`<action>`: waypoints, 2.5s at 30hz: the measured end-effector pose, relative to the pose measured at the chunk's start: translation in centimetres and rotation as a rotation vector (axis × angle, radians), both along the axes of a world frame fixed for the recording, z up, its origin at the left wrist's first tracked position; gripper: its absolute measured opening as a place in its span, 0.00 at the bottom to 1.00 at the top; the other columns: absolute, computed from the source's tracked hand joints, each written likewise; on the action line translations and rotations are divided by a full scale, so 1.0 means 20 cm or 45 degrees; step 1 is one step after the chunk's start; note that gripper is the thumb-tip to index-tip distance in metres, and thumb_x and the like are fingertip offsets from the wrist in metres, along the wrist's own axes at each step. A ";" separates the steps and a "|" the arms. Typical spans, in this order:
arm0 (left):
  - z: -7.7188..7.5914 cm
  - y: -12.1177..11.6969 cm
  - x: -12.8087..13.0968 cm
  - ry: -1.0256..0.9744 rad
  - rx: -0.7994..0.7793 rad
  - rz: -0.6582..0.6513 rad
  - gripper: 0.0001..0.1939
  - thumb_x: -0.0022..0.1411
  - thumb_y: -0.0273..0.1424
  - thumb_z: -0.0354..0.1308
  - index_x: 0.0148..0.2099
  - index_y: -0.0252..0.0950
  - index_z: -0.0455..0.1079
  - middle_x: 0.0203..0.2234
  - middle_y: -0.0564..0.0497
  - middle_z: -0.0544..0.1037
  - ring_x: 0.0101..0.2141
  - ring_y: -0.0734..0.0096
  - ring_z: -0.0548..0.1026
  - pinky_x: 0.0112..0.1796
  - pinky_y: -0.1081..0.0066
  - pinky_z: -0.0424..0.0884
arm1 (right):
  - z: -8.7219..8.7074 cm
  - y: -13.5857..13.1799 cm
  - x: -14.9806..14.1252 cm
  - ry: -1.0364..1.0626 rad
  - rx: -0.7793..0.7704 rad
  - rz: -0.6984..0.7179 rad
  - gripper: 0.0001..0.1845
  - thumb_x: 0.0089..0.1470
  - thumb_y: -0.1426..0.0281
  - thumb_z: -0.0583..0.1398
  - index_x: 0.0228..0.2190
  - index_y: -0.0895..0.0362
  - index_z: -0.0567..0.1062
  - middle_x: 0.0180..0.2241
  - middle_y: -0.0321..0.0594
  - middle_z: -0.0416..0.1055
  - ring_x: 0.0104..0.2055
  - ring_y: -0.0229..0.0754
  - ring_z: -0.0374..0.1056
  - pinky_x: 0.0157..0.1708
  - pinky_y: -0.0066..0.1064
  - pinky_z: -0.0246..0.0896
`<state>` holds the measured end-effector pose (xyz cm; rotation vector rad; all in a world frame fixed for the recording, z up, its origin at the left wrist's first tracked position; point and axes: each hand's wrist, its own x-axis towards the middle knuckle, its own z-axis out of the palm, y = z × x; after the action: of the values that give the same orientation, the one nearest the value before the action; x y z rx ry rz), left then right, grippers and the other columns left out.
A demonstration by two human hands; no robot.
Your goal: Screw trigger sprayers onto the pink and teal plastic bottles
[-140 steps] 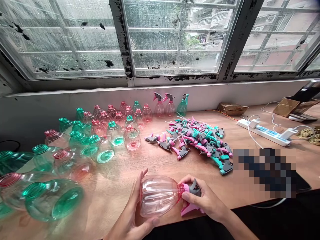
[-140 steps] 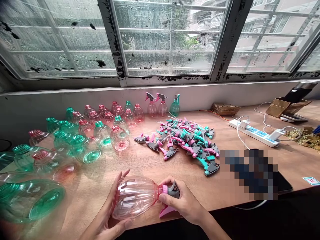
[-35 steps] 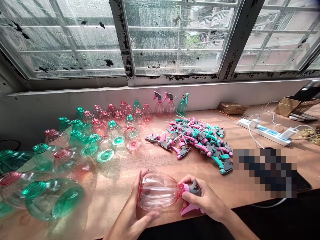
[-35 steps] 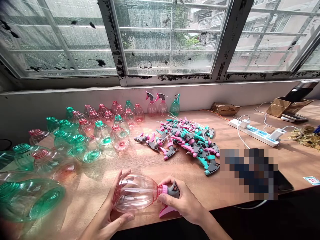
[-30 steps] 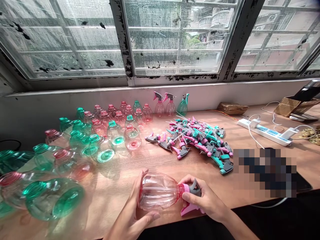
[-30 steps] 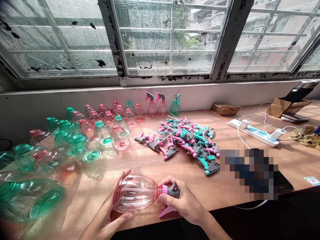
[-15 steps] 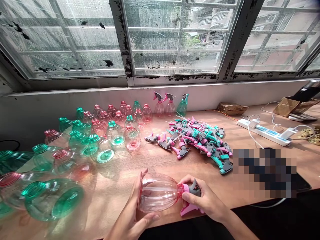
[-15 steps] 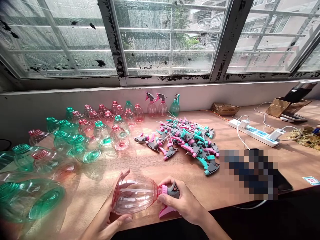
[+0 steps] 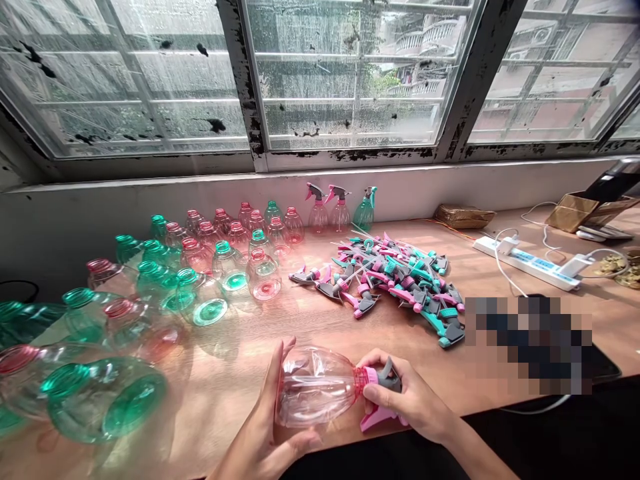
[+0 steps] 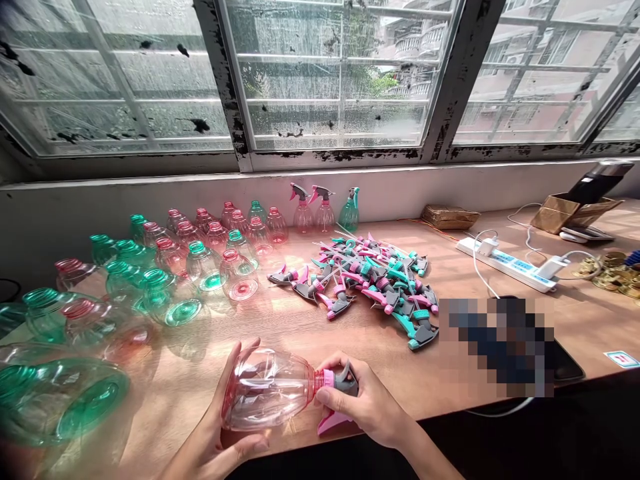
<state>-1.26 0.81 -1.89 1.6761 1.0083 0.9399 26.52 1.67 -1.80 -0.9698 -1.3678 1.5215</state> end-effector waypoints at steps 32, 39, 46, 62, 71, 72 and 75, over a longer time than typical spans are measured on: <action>0.04 -0.01 0.00 -0.161 -0.090 -0.085 0.43 0.72 0.41 0.58 0.74 0.67 0.31 0.77 0.54 0.43 0.72 0.48 0.52 0.67 0.51 0.59 | -0.01 0.01 0.00 0.026 -0.022 0.011 0.17 0.59 0.58 0.69 0.39 0.57 0.75 0.26 0.32 0.76 0.21 0.30 0.61 0.22 0.22 0.56; 0.01 0.00 -0.03 -0.078 -0.121 -0.127 0.53 0.66 0.40 0.66 0.76 0.61 0.29 0.77 0.53 0.39 0.73 0.44 0.48 0.67 0.48 0.56 | -0.01 0.01 0.00 0.035 -0.006 0.021 0.17 0.58 0.58 0.70 0.39 0.58 0.75 0.27 0.33 0.75 0.27 0.35 0.67 0.28 0.24 0.60; 0.02 0.01 -0.03 0.025 -0.106 -0.090 0.46 0.70 0.40 0.61 0.76 0.58 0.34 0.77 0.52 0.40 0.73 0.46 0.45 0.70 0.49 0.49 | -0.01 0.01 0.01 0.007 0.001 0.020 0.17 0.58 0.59 0.70 0.39 0.57 0.75 0.27 0.32 0.74 0.27 0.34 0.66 0.28 0.24 0.58; 0.02 0.00 -0.03 -0.002 -0.034 -0.075 0.46 0.69 0.39 0.62 0.76 0.58 0.35 0.77 0.54 0.42 0.74 0.48 0.40 0.71 0.49 0.43 | 0.00 0.01 0.00 0.022 0.013 0.011 0.16 0.58 0.59 0.70 0.39 0.57 0.76 0.28 0.32 0.75 0.27 0.34 0.66 0.27 0.23 0.58; 0.05 -0.01 0.00 -0.016 -0.050 -0.034 0.45 0.71 0.39 0.59 0.76 0.61 0.31 0.77 0.55 0.42 0.73 0.49 0.48 0.70 0.49 0.46 | -0.01 0.00 0.00 0.003 0.002 -0.020 0.18 0.57 0.57 0.70 0.39 0.57 0.76 0.26 0.32 0.75 0.25 0.34 0.65 0.25 0.24 0.59; 0.04 -0.01 0.00 -0.023 -0.054 -0.033 0.45 0.72 0.38 0.59 0.76 0.61 0.30 0.77 0.55 0.42 0.73 0.49 0.49 0.70 0.48 0.44 | -0.01 0.00 0.00 0.002 -0.002 -0.017 0.18 0.57 0.57 0.70 0.39 0.57 0.76 0.26 0.32 0.75 0.24 0.34 0.64 0.24 0.24 0.58; 0.03 -0.01 -0.01 -0.032 -0.052 -0.024 0.48 0.70 0.39 0.61 0.76 0.60 0.29 0.77 0.53 0.41 0.73 0.48 0.49 0.70 0.47 0.42 | -0.01 0.00 0.00 0.000 -0.014 0.003 0.18 0.57 0.57 0.70 0.39 0.57 0.76 0.26 0.32 0.75 0.22 0.33 0.62 0.21 0.23 0.55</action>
<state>-1.37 0.51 -1.26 1.6333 0.9875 0.9200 26.47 1.73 -1.97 -0.9753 -1.3622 1.5327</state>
